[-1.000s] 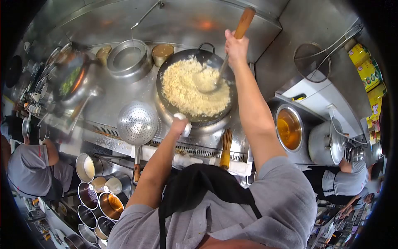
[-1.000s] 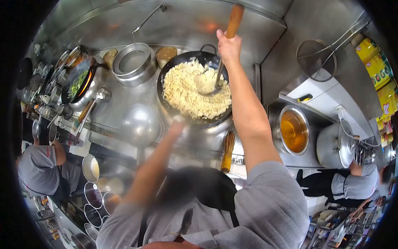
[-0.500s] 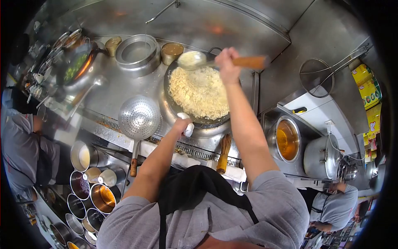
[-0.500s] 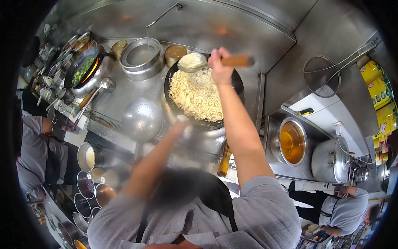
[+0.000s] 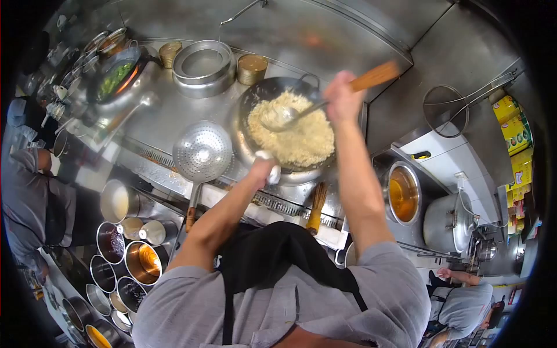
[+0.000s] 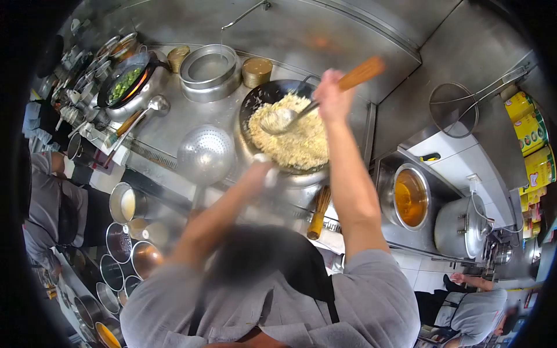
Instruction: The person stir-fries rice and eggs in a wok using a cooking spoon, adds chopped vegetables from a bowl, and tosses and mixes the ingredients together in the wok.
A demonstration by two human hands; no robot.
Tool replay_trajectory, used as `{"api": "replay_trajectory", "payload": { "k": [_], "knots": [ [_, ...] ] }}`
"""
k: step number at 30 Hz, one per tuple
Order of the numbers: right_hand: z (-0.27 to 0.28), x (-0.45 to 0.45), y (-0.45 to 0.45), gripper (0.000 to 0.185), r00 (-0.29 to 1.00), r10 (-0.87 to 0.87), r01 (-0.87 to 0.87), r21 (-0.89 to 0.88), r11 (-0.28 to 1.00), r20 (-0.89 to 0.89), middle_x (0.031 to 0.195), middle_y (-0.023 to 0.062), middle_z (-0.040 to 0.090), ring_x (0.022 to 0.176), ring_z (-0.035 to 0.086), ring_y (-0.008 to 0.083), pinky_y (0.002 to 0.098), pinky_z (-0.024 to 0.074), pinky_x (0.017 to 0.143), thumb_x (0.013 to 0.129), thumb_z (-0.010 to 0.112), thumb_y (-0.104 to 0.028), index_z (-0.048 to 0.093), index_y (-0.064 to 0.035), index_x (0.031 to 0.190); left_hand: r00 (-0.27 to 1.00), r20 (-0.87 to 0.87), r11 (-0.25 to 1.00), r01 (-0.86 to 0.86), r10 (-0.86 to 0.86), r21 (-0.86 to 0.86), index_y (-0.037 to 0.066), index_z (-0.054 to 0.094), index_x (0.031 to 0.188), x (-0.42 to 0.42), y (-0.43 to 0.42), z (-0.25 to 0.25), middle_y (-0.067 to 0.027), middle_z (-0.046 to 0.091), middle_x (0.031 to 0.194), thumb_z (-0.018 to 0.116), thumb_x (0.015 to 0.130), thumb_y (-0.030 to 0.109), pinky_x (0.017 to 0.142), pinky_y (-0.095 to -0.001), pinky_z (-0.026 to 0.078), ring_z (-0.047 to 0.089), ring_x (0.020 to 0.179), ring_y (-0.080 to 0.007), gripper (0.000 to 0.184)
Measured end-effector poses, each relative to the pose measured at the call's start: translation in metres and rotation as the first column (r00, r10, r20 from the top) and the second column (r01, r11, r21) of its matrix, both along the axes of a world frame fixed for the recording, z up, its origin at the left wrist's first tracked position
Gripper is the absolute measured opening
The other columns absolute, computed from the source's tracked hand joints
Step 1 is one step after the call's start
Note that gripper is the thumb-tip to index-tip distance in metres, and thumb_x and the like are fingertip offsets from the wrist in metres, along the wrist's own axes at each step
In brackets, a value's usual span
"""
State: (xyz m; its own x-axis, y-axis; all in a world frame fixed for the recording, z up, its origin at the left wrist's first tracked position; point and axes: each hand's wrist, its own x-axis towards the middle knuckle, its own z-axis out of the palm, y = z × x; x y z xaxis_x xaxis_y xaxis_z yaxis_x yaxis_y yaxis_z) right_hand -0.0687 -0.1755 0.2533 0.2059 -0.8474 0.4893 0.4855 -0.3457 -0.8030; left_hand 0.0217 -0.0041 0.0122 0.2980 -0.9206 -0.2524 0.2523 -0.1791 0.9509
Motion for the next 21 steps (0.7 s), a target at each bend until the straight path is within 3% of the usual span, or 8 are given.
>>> {"api": "replay_trajectory", "payload": {
  "k": [5,9,10,11,14,15,17,21],
  "knots": [
    [0.199,-0.101,0.013,0.031,0.923,0.372,-0.373,-0.01,0.928,0.1,0.049,-0.0034,0.036,0.039,0.029,0.007,0.0279,0.0251,0.036,0.089,0.057,-0.016,0.043,-0.0097,0.062,0.907,-0.372,0.977,-0.15,0.198,0.153,-0.002,0.054,0.094,-0.025,0.084,0.096,-0.0123,0.058,0.073,0.055,0.077,0.006,0.05,-0.0402,0.049,0.06,0.059,-0.024,0.019],
    [0.102,-0.063,0.002,0.025,0.998,-0.004,0.006,0.041,0.999,-0.056,0.049,-0.0039,0.037,0.04,0.036,0.0071,0.0247,0.028,0.037,0.088,0.057,-0.015,0.049,-0.0064,0.066,0.9,-0.365,0.92,-0.087,0.237,0.382,-0.004,0.055,0.087,-0.012,0.023,0.101,-0.0088,0.054,0.064,0.055,0.078,0.01,0.04,-0.0398,0.041,0.052,0.047,-0.0212,0.016],
    [0.068,-0.024,0.02,0.018,0.715,-0.379,0.52,0.085,0.85,-0.587,0.049,-0.0034,0.039,0.039,0.038,0.0079,0.0227,0.0284,0.035,0.086,0.06,-0.014,0.049,-0.0042,0.075,0.972,-0.207,0.974,-0.069,0.115,0.218,-0.004,0.054,0.09,-0.012,0.023,0.069,-0.0098,0.055,0.067,0.055,0.079,0.012,0.041,-0.0393,0.041,0.054,0.049,-0.0209,0.019],
    [0.014,-0.004,0.01,0.019,0.935,-0.23,0.306,0.284,0.909,-0.271,0.05,-0.0026,0.039,0.037,0.037,0.0084,0.0237,0.0288,0.034,0.084,0.064,-0.013,0.047,-0.0045,0.081,0.996,-0.088,0.995,-0.026,0.034,0.091,-0.004,0.052,0.094,-0.009,0.028,0.003,-0.0111,0.056,0.072,0.056,0.079,0.012,0.044,-0.0384,0.042,0.055,0.055,-0.0207,0.022],
    [0.015,-0.022,-0.008,0.021,0.991,-0.131,0.136,0.194,0.972,-0.039,0.05,-0.0026,0.037,0.038,0.035,0.0087,0.0249,0.0285,0.035,0.083,0.065,-0.014,0.046,-0.0076,0.08,0.99,0.13,0.999,-0.053,0.054,-0.01,-0.004,0.047,0.106,-0.014,0.086,-0.096,-0.0143,0.059,0.09,0.057,0.079,0.011,0.057,-0.0347,0.047,0.06,0.076,-0.0199,0.032],
    [0.041,-0.036,-0.004,0.02,0.983,-0.174,0.183,0.162,0.97,-0.064,0.051,-0.0031,0.036,0.038,0.034,0.0084,0.0248,0.0282,0.036,0.085,0.064,-0.016,0.046,-0.0094,0.076,0.979,0.153,0.984,-0.147,0.131,0.1,-0.003,0.046,0.109,-0.015,0.111,-0.066,-0.0148,0.058,0.097,0.057,0.079,0.01,0.063,-0.0333,0.049,0.059,0.082,-0.0197,0.035],
    [0.079,-0.05,-0.006,0.026,0.974,-0.186,0.204,0.148,0.968,-0.126,0.048,-0.0035,0.033,0.037,0.03,0.0082,0.0264,0.0281,0.036,0.086,0.063,-0.02,0.044,-0.011,0.072,0.963,-0.212,0.973,-0.123,0.165,0.195,-0.001,0.046,0.111,-0.019,0.133,0.041,-0.0129,0.057,0.096,0.056,0.079,0.006,0.069,-0.0331,0.05,0.058,0.083,-0.0194,0.033],
    [0.069,-0.031,0.001,0.024,0.951,-0.163,0.205,0.143,0.968,-0.262,0.051,-0.0041,0.036,0.038,0.032,0.0074,0.0255,0.0273,0.037,0.085,0.065,-0.018,0.044,-0.0106,0.075,0.789,-0.557,0.954,-0.124,0.261,0.273,0.003,0.051,0.084,-0.01,0.055,0.101,-0.0076,0.054,0.071,0.055,0.079,0.004,0.043,-0.0359,0.044,0.054,0.054,-0.019,0.007]
  ]
}}
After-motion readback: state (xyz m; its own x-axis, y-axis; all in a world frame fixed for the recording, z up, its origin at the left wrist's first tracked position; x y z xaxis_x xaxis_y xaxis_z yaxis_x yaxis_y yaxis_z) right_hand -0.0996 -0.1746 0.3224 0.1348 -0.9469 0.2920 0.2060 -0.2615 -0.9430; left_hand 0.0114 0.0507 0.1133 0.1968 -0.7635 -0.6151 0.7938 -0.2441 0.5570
